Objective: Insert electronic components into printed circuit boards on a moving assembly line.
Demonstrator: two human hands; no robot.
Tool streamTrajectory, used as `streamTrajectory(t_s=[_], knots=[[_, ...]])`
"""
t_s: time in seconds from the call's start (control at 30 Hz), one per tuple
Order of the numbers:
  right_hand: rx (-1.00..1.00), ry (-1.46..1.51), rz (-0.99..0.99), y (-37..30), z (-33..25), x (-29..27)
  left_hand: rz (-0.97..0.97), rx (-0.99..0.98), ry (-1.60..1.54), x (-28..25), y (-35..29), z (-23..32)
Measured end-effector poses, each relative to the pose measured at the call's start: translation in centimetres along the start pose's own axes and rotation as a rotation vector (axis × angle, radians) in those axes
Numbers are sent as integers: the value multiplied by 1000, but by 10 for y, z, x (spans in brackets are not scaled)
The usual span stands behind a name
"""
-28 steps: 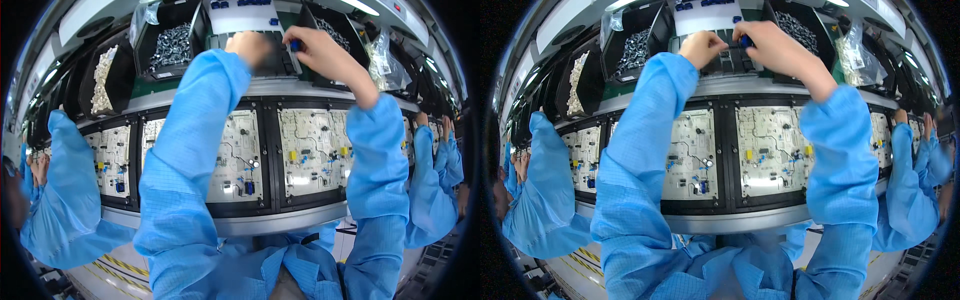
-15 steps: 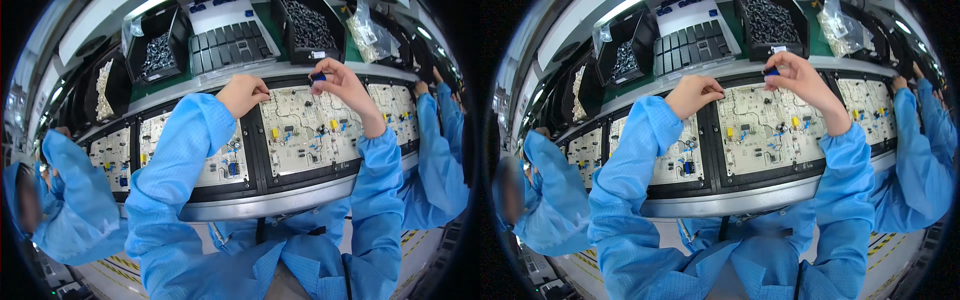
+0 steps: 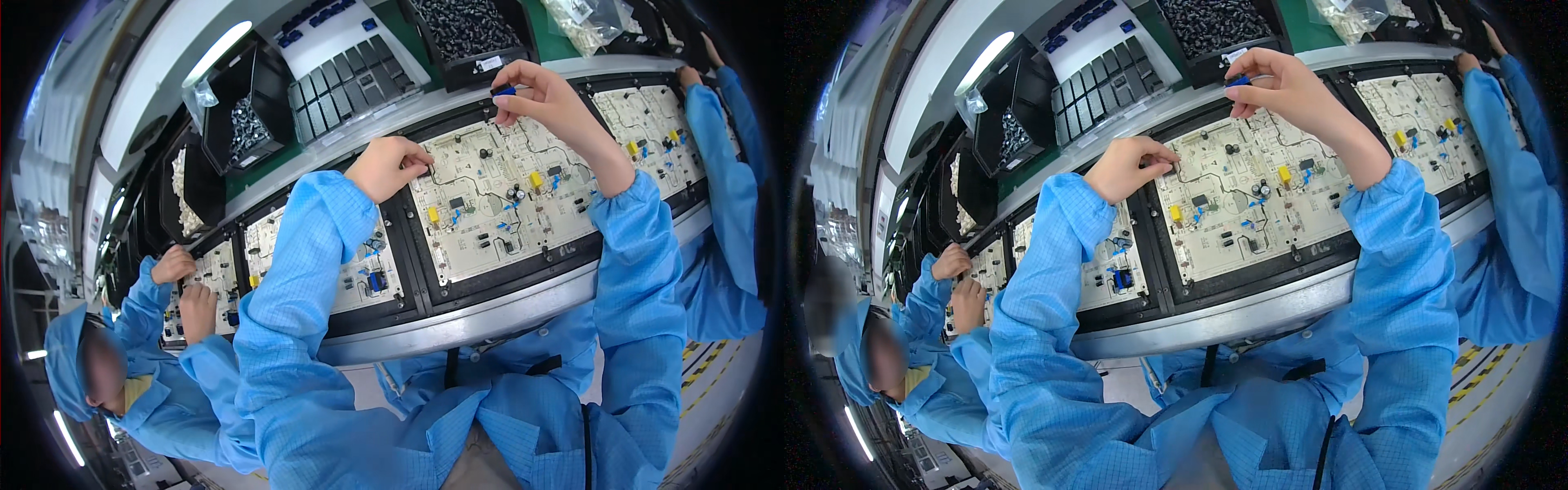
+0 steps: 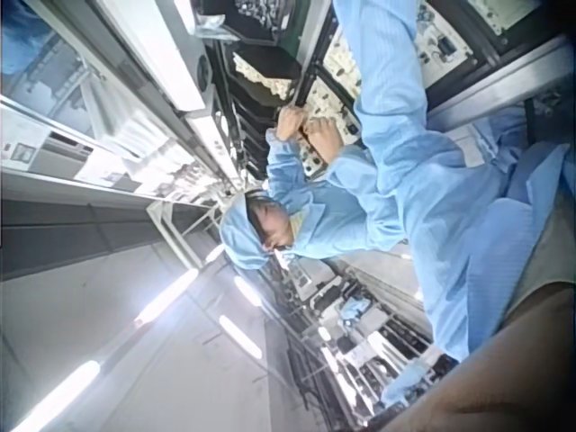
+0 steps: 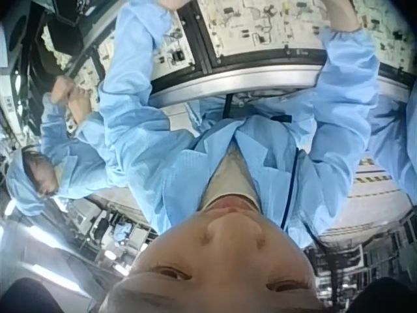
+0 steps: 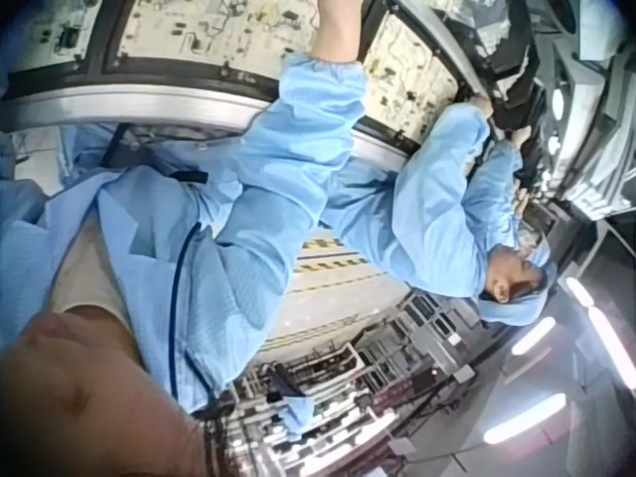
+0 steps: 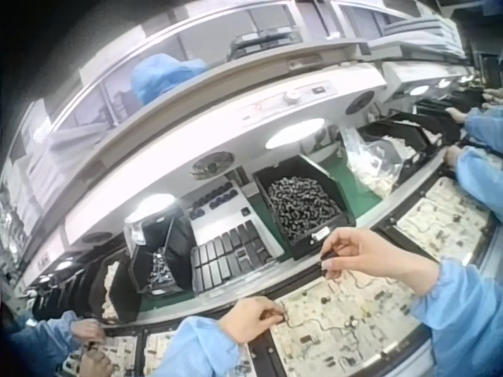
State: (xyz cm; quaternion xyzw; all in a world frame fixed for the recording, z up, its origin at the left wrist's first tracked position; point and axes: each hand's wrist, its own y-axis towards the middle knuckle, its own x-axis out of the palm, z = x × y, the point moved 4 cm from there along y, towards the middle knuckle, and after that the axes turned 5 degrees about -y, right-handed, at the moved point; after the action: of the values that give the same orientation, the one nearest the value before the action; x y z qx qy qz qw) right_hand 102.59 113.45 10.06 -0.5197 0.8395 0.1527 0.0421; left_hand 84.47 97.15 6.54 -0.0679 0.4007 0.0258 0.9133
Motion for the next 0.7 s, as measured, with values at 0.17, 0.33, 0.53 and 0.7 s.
streamTrajectory(t_s=[0.17, 0.33, 0.53, 0.7], knots=[[19, -15, 16, -2, 2, -2, 41, 101, 125, -4, -1, 9], [-1, 1, 10, -1, 0, 0, 110, -29, -158, -10, 4, 0], [-3, -17, 14, -4, 2, -6, 125, -119, -380, -11, 5, 5], [3, 2, 4, -2, 3, -6, 118, -183, -395, -13, 4, -2]])
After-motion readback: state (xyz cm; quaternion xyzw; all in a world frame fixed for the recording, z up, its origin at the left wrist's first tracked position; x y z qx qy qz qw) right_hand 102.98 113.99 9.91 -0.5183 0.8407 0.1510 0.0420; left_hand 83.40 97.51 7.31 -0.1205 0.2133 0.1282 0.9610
